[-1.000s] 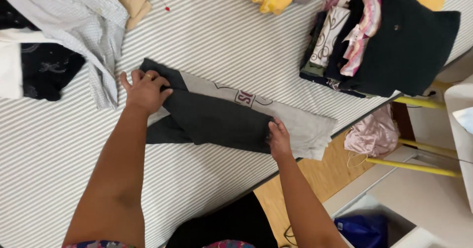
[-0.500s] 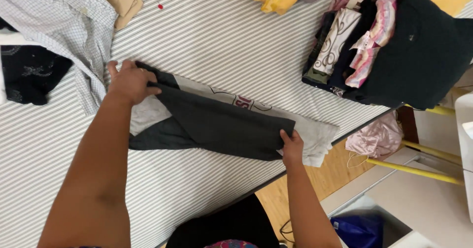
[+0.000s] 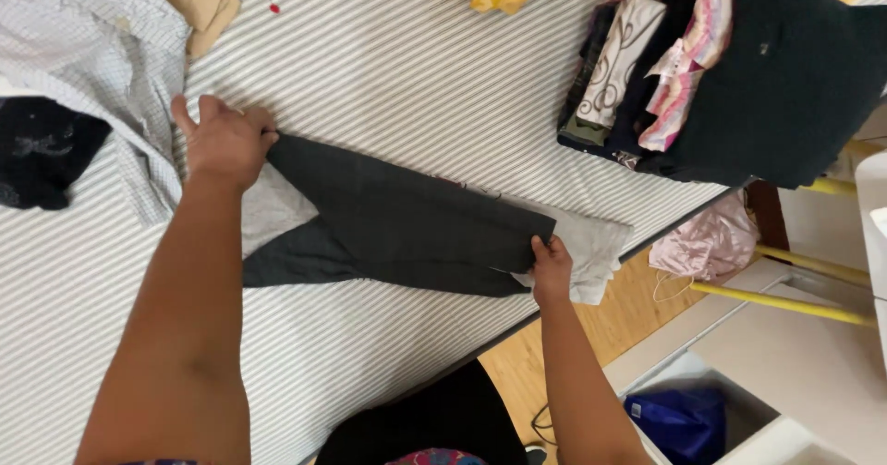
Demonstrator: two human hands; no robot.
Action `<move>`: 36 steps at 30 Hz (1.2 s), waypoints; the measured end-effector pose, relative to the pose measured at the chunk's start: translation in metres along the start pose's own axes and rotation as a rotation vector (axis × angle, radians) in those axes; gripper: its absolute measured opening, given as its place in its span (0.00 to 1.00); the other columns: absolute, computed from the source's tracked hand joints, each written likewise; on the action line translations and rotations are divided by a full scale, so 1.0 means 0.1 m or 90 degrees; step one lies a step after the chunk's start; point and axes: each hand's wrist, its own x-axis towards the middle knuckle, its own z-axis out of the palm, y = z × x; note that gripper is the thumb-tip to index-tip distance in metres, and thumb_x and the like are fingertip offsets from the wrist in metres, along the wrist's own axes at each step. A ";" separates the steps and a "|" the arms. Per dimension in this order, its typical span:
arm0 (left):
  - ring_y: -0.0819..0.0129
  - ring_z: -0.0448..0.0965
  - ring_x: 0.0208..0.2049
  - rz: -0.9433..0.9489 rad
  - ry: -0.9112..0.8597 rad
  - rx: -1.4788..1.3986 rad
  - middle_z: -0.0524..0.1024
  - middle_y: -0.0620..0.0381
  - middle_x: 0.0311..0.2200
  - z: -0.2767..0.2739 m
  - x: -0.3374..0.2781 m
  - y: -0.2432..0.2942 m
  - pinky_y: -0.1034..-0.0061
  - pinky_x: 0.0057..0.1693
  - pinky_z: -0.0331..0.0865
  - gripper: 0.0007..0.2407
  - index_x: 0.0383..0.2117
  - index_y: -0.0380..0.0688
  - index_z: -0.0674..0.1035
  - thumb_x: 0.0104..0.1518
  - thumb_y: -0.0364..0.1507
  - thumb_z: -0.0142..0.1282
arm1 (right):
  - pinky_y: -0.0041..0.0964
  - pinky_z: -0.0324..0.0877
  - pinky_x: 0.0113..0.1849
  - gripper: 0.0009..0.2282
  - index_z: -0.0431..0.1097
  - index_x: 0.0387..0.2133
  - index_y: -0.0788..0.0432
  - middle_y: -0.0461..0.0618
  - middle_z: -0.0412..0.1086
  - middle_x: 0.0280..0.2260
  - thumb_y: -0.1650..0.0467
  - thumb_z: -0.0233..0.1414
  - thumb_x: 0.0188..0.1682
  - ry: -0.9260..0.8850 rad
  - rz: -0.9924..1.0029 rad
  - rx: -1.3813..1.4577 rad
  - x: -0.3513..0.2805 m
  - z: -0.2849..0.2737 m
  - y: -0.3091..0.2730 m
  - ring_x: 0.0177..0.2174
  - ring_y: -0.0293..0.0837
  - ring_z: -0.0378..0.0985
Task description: The person folds several garments on a striped mattress, including a black pair of pants, a grey t-shirt, a white checkered shirt, and a black top. They smooth each item, fold it into a compact rectangle, and place it on a growing stack to the right.
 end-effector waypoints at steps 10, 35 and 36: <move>0.44 0.61 0.59 -0.070 0.089 0.073 0.81 0.50 0.45 0.21 0.10 0.01 0.33 0.67 0.28 0.10 0.43 0.50 0.83 0.63 0.36 0.54 | 0.30 0.70 0.48 0.21 0.65 0.53 0.64 0.46 0.75 0.46 0.80 0.57 0.45 -0.088 -0.096 -0.030 0.00 0.07 0.09 0.46 0.36 0.76; 0.41 0.32 0.75 0.082 0.033 -0.211 0.37 0.62 0.76 1.46 -1.13 2.45 0.29 0.69 0.35 0.27 0.69 0.75 0.62 0.59 0.47 0.50 | 0.64 0.47 0.63 0.29 0.56 0.68 0.52 0.62 0.50 0.69 0.64 0.53 0.51 0.052 -0.550 -0.559 -0.73 1.28 -0.17 0.68 0.65 0.49; 0.42 0.32 0.76 0.103 0.055 -0.117 0.37 0.62 0.78 1.66 -1.09 2.48 0.32 0.70 0.35 0.26 0.70 0.75 0.62 0.63 0.47 0.50 | 0.66 0.43 0.63 0.28 0.54 0.69 0.51 0.61 0.45 0.71 0.61 0.49 0.54 -0.009 -0.509 -0.583 -0.71 1.31 -0.12 0.69 0.65 0.45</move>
